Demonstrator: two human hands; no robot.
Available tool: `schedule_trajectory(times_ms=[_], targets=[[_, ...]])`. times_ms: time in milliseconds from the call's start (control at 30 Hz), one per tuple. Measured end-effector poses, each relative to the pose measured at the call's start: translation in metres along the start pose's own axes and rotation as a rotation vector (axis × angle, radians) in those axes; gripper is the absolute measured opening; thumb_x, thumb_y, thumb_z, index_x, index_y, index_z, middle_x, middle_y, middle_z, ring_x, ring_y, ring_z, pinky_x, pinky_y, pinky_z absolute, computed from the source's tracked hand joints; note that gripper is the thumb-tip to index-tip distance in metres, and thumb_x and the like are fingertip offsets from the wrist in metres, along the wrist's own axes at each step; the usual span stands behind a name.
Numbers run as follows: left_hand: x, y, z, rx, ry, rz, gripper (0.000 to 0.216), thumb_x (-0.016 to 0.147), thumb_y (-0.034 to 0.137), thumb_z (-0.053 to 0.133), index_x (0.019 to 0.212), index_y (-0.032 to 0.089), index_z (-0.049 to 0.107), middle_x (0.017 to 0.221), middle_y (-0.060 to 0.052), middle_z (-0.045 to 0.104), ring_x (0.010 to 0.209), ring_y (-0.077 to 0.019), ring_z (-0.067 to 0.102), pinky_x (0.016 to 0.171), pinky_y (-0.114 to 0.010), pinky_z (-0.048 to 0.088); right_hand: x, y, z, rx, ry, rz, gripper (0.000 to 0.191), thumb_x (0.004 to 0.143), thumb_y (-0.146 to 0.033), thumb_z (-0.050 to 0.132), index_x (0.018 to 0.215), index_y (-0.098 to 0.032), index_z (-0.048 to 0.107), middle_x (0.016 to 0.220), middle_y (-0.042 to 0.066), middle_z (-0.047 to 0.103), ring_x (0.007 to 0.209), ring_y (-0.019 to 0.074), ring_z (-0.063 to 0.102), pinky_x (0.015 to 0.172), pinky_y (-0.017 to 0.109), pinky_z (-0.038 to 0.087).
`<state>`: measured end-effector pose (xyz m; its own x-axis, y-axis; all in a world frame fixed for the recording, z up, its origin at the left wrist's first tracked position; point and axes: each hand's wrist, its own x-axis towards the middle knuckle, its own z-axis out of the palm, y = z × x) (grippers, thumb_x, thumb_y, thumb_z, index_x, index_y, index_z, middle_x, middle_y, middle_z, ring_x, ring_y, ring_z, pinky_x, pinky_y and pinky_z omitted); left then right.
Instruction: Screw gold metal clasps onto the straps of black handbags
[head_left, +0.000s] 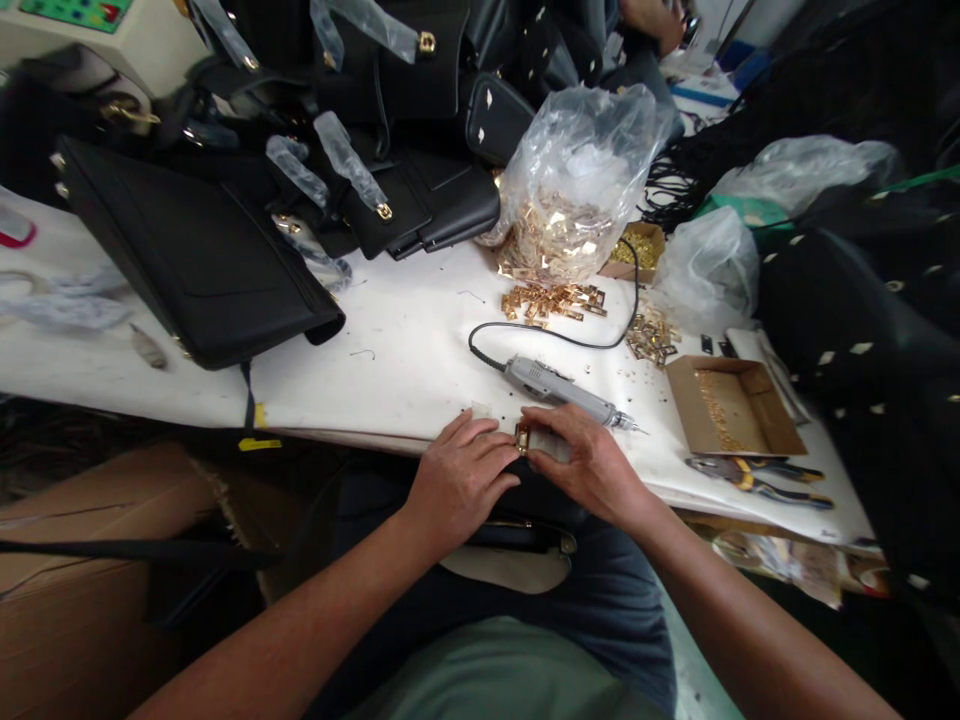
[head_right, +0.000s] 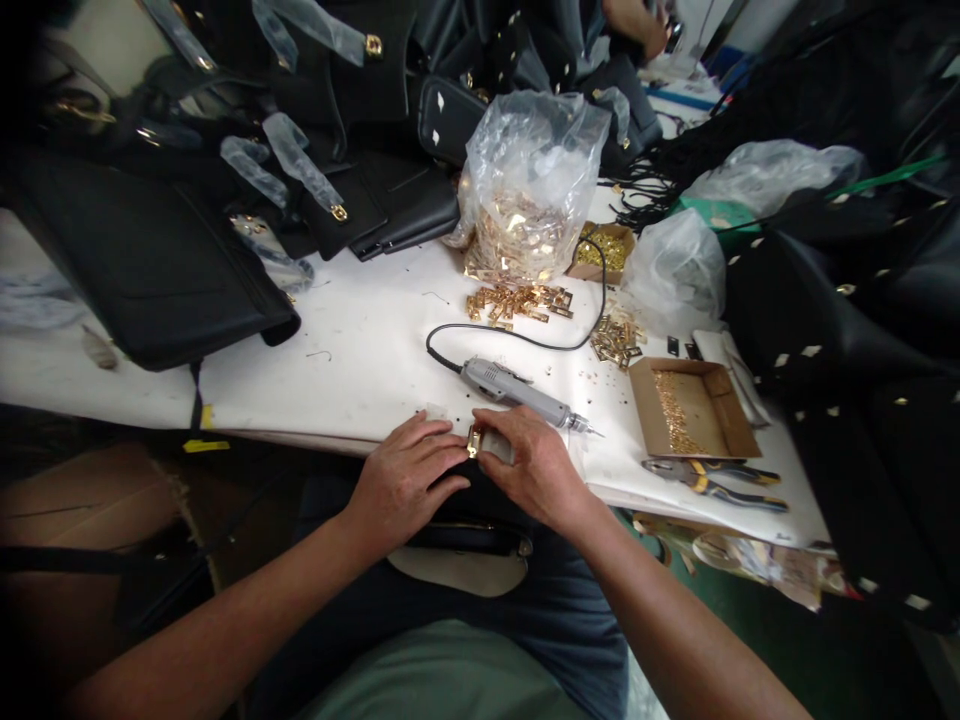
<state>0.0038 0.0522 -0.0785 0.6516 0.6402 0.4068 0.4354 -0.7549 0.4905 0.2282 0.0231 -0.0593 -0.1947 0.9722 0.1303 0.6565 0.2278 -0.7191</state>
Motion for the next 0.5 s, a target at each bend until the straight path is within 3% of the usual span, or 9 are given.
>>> schedule_trajectory(times_ms=[500], targets=[[-0.0007, 0.0007, 0.0001, 0.008, 0.001, -0.03, 0.024, 0.089, 0.025, 0.077, 0.111, 0.021, 0.069, 0.115, -0.005, 0.078, 0.12, -0.028, 0.065, 0.117, -0.056, 0.045, -0.0019, -0.0005, 0.0013, 0.057, 0.03, 0.002, 0.044, 0.086, -0.016, 0.073, 0.129, -0.024, 0.067, 0.111, 0.008, 0.074, 0.103, 0.0262, 0.067, 0.093, 0.041, 0.057]])
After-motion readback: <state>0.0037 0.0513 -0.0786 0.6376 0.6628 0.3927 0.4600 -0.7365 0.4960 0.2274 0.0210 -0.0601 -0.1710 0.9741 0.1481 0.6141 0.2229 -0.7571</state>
